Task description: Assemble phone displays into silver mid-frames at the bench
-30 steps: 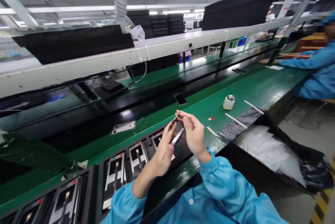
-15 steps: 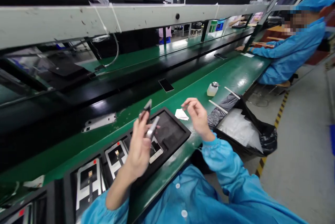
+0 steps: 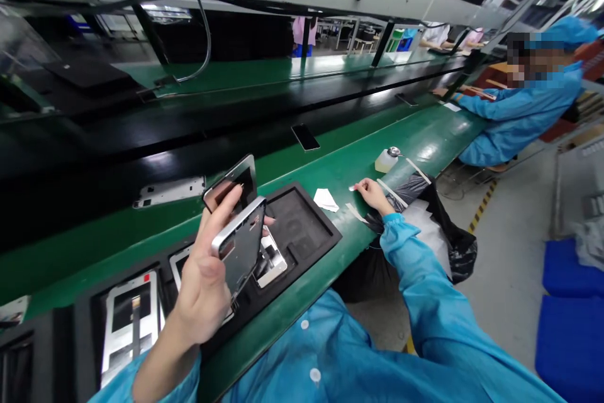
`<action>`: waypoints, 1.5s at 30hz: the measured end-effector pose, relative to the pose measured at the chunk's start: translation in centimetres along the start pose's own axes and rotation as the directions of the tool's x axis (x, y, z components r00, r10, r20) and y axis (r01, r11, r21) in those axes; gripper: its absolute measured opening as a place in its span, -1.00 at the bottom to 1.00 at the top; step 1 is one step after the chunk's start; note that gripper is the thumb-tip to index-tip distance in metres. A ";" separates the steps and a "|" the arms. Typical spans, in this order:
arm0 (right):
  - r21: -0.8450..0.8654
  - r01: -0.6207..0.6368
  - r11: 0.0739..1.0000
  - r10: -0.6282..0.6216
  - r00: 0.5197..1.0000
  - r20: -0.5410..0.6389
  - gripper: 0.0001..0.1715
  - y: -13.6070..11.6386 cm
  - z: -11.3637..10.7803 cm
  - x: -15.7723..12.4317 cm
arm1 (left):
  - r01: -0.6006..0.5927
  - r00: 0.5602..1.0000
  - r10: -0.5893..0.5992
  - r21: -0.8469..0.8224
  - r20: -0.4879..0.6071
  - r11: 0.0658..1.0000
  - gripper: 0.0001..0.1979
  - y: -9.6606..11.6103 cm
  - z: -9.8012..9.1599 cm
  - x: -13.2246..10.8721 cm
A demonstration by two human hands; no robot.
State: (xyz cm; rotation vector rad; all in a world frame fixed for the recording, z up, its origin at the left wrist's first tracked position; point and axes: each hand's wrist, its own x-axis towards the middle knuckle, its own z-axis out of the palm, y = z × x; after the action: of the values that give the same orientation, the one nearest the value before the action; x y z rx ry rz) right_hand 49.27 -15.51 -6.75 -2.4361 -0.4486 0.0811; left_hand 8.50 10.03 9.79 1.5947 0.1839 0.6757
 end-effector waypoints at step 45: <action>0.879 -0.159 0.449 -0.518 0.755 0.401 -0.37 -22.4 0.7 -20.8 | 0.210 0.957 -0.279 -0.862 0.084 0.460 -0.13 6.0 0.4 -1.5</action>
State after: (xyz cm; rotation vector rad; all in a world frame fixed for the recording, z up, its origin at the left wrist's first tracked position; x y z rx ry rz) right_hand 22.94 -5.82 5.40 -1.1966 -0.7469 0.8573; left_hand 5.85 8.02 15.07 0.5197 0.0881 0.4602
